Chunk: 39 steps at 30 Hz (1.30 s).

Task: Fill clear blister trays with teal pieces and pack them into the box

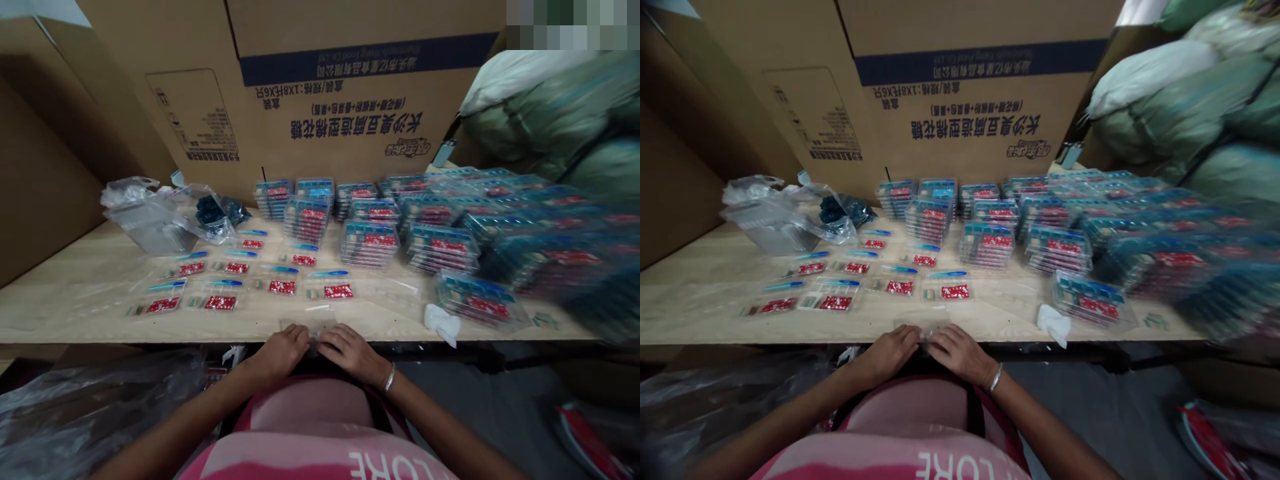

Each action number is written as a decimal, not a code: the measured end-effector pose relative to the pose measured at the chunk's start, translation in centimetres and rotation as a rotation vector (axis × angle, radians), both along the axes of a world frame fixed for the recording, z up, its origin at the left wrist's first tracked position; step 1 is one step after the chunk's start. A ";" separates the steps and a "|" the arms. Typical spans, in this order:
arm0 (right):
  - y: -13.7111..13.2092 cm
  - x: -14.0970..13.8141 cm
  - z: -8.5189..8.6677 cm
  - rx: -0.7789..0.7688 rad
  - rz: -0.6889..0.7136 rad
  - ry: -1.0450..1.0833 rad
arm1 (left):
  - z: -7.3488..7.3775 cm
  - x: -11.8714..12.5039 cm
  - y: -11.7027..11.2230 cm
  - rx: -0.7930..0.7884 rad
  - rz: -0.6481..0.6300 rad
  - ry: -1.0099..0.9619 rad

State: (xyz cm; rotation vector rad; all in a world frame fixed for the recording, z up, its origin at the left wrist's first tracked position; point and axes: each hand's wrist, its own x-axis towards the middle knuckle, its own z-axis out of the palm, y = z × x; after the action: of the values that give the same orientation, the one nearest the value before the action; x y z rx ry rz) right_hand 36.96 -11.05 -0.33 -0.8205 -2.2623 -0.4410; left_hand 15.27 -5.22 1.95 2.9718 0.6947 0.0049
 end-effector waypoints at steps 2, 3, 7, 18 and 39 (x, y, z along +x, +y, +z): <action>-0.2 0.0 0.2 0.007 0.008 0.030 | 0.8 0.1 -0.1 -0.087 0.011 -0.055; -0.4 0.0 0.2 0.002 0.011 0.050 | 1.3 0.1 -0.2 -0.130 0.002 -0.095; -0.7 -0.2 0.1 -0.061 0.015 0.127 | 2.3 0.0 0.1 -0.349 -0.022 -0.299; -0.4 -0.4 -1.3 -0.385 -0.091 0.168 | -0.8 0.6 2.5 -0.366 0.053 -0.241; 1.2 1.6 -1.7 -0.900 0.000 0.345 | -1.3 0.8 3.2 -0.453 0.014 -0.230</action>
State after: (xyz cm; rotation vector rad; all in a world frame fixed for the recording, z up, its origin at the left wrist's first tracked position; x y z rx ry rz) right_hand 38.55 -9.83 -2.07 -1.2025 -2.0797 0.7359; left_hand 16.08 -2.07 0.68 2.4838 0.5935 0.1646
